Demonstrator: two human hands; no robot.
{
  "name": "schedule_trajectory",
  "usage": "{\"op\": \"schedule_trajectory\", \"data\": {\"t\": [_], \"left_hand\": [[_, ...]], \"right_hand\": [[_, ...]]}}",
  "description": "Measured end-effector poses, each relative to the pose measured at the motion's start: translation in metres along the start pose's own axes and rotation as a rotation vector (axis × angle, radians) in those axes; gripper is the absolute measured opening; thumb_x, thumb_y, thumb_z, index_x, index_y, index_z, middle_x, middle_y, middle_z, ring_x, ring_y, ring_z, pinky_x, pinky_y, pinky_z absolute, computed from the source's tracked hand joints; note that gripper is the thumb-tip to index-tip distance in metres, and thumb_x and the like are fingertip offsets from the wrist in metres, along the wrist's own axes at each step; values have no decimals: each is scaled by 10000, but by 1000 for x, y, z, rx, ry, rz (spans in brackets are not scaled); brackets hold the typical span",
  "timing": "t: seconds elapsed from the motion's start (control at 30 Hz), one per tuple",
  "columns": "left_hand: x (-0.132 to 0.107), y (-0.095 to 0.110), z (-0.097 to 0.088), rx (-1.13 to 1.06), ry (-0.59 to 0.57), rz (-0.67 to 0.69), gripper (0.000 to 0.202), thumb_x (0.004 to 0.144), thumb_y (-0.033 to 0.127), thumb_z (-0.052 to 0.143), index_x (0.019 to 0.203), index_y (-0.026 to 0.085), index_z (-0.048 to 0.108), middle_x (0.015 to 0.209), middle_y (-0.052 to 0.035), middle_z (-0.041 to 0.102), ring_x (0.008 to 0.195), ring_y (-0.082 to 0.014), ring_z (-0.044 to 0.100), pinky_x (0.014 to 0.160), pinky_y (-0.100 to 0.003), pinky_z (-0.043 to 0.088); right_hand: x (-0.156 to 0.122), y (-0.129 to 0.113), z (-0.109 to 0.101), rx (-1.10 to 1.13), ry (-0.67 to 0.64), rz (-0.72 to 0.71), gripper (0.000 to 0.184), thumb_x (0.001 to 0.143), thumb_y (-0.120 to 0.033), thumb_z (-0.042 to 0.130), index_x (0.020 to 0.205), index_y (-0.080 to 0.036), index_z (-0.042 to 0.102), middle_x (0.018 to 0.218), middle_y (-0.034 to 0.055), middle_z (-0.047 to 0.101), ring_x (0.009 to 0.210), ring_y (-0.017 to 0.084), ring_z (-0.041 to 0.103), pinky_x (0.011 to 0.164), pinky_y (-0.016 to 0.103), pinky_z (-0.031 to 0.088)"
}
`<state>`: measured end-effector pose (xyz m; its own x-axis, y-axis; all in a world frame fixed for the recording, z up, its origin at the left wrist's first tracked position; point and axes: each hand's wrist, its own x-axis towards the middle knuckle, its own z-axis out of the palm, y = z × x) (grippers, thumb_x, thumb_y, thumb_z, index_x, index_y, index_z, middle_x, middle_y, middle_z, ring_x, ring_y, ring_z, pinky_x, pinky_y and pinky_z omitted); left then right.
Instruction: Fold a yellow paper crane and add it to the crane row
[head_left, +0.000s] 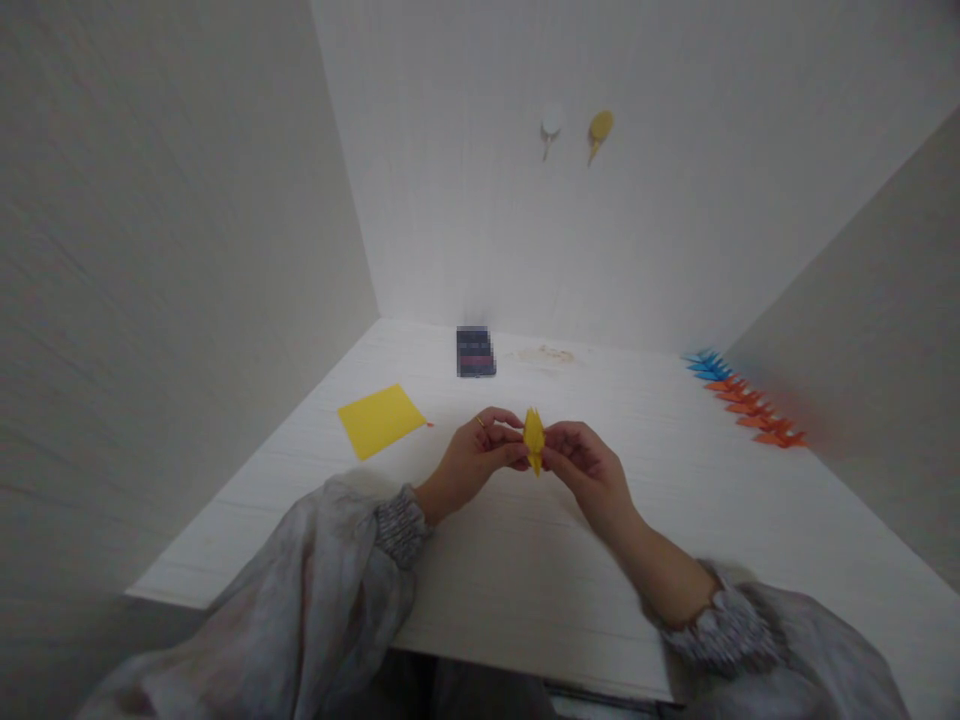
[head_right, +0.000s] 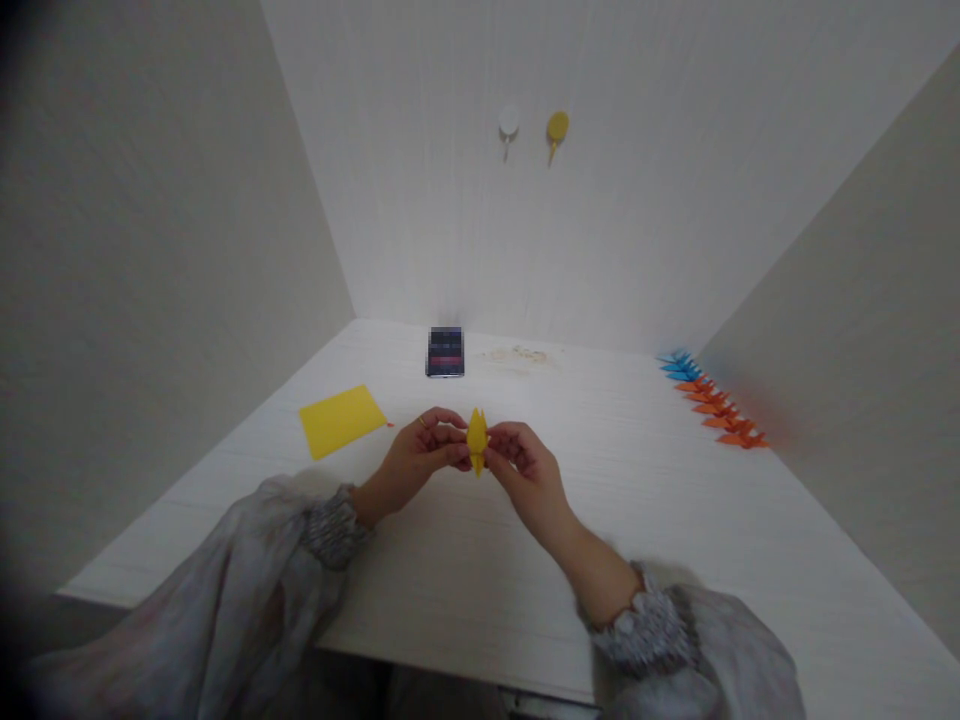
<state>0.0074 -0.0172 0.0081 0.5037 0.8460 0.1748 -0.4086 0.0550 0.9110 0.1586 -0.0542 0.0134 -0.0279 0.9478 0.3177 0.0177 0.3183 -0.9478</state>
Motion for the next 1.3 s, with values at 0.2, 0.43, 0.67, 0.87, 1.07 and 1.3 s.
{"op": "schedule_trajectory", "data": {"t": [0.2,0.43,0.67,0.87,1.07,1.3], "left_hand": [[0,-1,-1,-8,-14,-12,297,636,188,646,869,151,467,736,-11,647,638,-124,611,616,-254,483],[0,-2,-1,-5,-9,-14,294,632,174,647,875,147,484,743,-9,641,650,-122,610,642,-265,483],[0,-4,-2,25,-3,0,279,635,163,641,870,145,493,722,2,627,639,-98,595,629,-228,466],[-1,-7,-2,74,-35,28,246,641,158,631,855,151,510,718,16,592,661,-83,574,634,-209,446],[-1,-4,-1,74,-14,9,255,628,181,640,853,154,524,719,6,602,643,-91,572,623,-220,442],[-1,-3,-2,96,-17,-43,195,607,183,652,786,132,595,685,5,619,611,-85,566,615,-218,443]], "right_hand": [[0,-5,0,92,-3,77,165,676,-205,609,818,-204,524,698,-19,530,622,101,499,580,242,419],[1,-6,1,141,-22,132,184,658,-213,620,803,-206,507,696,-20,542,615,106,519,569,252,421],[3,-5,1,115,-32,161,174,664,-224,610,789,-200,490,637,-35,529,567,104,517,532,250,411],[3,-2,0,104,-35,178,175,648,-222,626,765,-187,501,631,-34,530,557,96,504,521,242,413],[3,-5,-1,111,-35,202,156,643,-237,630,747,-188,525,609,-27,556,583,123,539,558,276,437],[3,-6,-2,140,-111,160,113,655,-208,625,730,-194,541,620,-24,568,603,121,547,581,266,432]]}}
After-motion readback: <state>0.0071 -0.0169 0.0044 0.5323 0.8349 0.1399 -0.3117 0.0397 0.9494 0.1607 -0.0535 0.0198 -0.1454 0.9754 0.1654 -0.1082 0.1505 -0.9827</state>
